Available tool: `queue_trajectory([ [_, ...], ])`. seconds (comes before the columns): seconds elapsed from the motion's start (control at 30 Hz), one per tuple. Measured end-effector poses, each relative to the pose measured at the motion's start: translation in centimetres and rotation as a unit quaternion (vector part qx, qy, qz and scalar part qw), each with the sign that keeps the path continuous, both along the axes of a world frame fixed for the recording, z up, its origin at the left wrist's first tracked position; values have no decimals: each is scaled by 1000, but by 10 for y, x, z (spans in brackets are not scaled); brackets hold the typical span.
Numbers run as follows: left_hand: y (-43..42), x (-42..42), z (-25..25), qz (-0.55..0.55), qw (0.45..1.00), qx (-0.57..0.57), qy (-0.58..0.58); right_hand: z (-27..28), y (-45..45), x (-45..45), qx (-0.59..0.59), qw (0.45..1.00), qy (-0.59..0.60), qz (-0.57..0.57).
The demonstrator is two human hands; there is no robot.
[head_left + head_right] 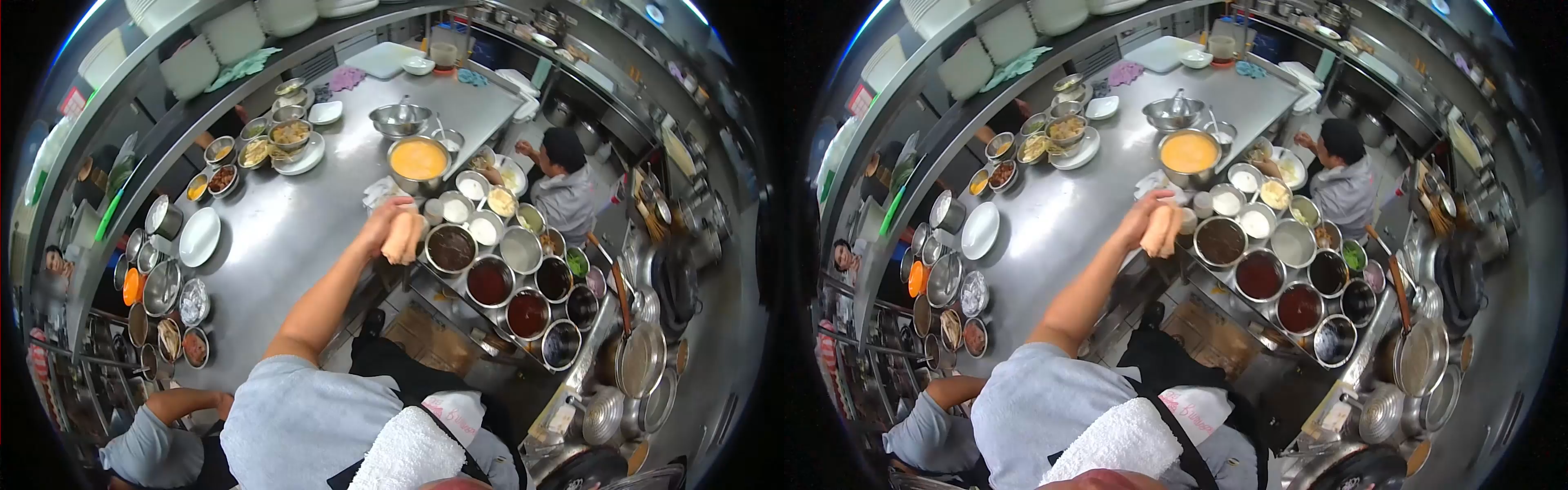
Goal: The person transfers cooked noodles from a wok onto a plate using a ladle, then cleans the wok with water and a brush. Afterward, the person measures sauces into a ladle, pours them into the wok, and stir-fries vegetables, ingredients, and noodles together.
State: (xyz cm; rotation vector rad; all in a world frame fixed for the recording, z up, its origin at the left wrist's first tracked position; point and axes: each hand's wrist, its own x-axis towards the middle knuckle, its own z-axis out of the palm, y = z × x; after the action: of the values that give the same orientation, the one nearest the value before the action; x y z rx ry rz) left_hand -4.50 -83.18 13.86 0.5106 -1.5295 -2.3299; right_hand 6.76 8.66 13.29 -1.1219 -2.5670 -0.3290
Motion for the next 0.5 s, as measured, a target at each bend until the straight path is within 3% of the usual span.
queue_trajectory([
  [0.07, -78, 12, -32, 72, 996, 18, -48, 5, -59, -15, 15, 998, 49, 22],
  [0.1, -116, 18, -45, 109, 991, 27, -67, 20, -102, -28, -57, 985, 162, 5],
  [0.13, -152, 25, -51, 127, 984, 86, -86, 16, -131, -36, 2, 981, 178, 78],
  [0.17, -190, 30, -56, 144, 974, 144, -104, -10, -138, -46, 0, 981, 180, 75],
  [0.23, -274, 45, -91, 155, 967, 196, -54, -71, -124, -63, -112, 919, 254, 280],
  [0.3, -386, 47, -159, 23, 994, 102, 29, -42, -248, -66, -182, 929, 144, 288],
  [0.37, -363, 40, -69, 294, 939, 137, -117, -43, -313, -55, -242, 925, 32, 292],
  [0.4, -387, 35, -86, 289, 939, 142, -123, -56, -332, -47, -242, 920, -14, 307],
  [0.47, -451, 27, -129, 386, 911, 107, -97, -103, -336, -24, -306, 889, -26, 341],
  [0.5, -471, 27, -135, 392, 903, 80, -156, -117, -344, -12, -305, 895, -24, 324],
])
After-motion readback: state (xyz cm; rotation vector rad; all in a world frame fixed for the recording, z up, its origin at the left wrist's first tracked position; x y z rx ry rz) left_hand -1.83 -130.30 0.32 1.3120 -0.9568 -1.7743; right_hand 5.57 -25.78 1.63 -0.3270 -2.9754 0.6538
